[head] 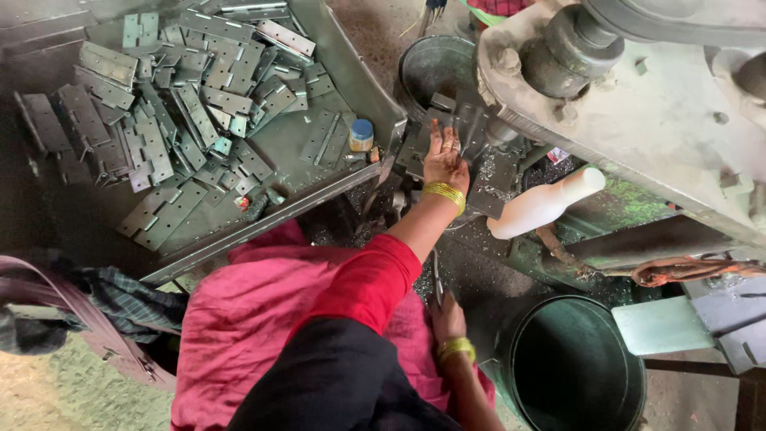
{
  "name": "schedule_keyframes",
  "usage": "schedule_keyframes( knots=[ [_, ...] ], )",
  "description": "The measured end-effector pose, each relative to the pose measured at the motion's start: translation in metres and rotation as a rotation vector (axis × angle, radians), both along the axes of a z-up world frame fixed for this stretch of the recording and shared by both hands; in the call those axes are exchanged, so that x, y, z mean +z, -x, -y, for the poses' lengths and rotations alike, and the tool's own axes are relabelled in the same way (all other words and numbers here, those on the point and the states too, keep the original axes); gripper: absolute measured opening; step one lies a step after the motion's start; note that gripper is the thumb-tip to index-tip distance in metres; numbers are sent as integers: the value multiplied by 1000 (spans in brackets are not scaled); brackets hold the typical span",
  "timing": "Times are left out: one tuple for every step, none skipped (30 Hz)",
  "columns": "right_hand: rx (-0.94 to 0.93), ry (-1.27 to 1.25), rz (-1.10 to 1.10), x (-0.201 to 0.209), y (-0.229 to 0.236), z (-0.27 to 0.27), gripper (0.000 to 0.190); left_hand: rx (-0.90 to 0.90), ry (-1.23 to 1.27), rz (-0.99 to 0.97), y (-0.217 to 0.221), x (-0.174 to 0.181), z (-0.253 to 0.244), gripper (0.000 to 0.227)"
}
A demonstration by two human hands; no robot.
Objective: The person repeatedly picks small metal pieces from a bin, places them into a press machine, and operates the lever to process them. After each press, the person removes the processed piece and returns it to the bin. The cycle continues with multiple identical metal pieces.
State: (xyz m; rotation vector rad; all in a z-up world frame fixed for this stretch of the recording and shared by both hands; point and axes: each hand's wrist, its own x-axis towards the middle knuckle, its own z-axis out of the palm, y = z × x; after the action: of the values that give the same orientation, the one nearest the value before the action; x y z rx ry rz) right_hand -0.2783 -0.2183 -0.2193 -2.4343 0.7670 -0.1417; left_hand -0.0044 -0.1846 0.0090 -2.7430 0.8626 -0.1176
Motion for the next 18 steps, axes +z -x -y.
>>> schedule_keyframes(
  knots=[
    [1, 10, 23, -8, -1, -6, 46, -40, -36, -69, -1, -1, 0, 57],
    [-2, 25, 11, -14, -3, -8, 47, -27, 33, -68, 0, -1, -3, 56],
    [-26, 5, -72, -19, -3, -19, 44, -11, 90, -68, 4, -1, -11, 55],
    [10, -11, -43, -19, -1, -28, 43, 5, 147, -67, 8, -1, -22, 55],
    [38, -14, -15, -12, 5, -25, 42, -12, 318, -49, 15, 1, -29, 51],
    [67, -17, 13, 1, 8, -21, 43, -29, 489, -30, 24, 2, -39, 48],
    [36, -3, -30, 18, 1, -23, 41, -31, 653, 15, 22, 6, -59, 44],
    [5, 12, -71, 43, -2, -24, 39, 1, 713, -26, 21, 8, -79, 44],
    [-41, 18, -113, 68, 2, -31, 39, 19, 765, -72, 27, 4, -102, 44],
    [-61, 67, 126, 93, 3, -37, 38, 36, 817, -117, 25, -1, -126, 44],
    [-101, 114, 364, 119, 5, -43, 40, 153, 765, -136, 18, -7, -147, 45],
    [-139, 104, 407, 145, 1, -44, 34, 271, 712, -154, 9, -16, -169, 46],
    [-181, 100, 443, 168, 1, -43, 29, 363, 686, -30, -5, -26, -187, 44],
    [-161, 111, 527, 187, 0, -46, 26, 453, 659, 95, -19, -36, -201, 42],
    [-135, 127, 621, 206, -7, -44, 24, 531, 571, 80, -35, -44, -208, 49],
    [-108, 144, 714, 221, -11, -44, 23, 608, 483, 65, -49, -52, -212, 58],
    [-107, 160, 700, 233, -17, -43, 21, 598, 472, 53, -63, -56, -213, 54],
    [-108, 176, 685, 243, -21, -42, 20, 589, 461, 43, -76, -58, -212, 50]
  ],
)
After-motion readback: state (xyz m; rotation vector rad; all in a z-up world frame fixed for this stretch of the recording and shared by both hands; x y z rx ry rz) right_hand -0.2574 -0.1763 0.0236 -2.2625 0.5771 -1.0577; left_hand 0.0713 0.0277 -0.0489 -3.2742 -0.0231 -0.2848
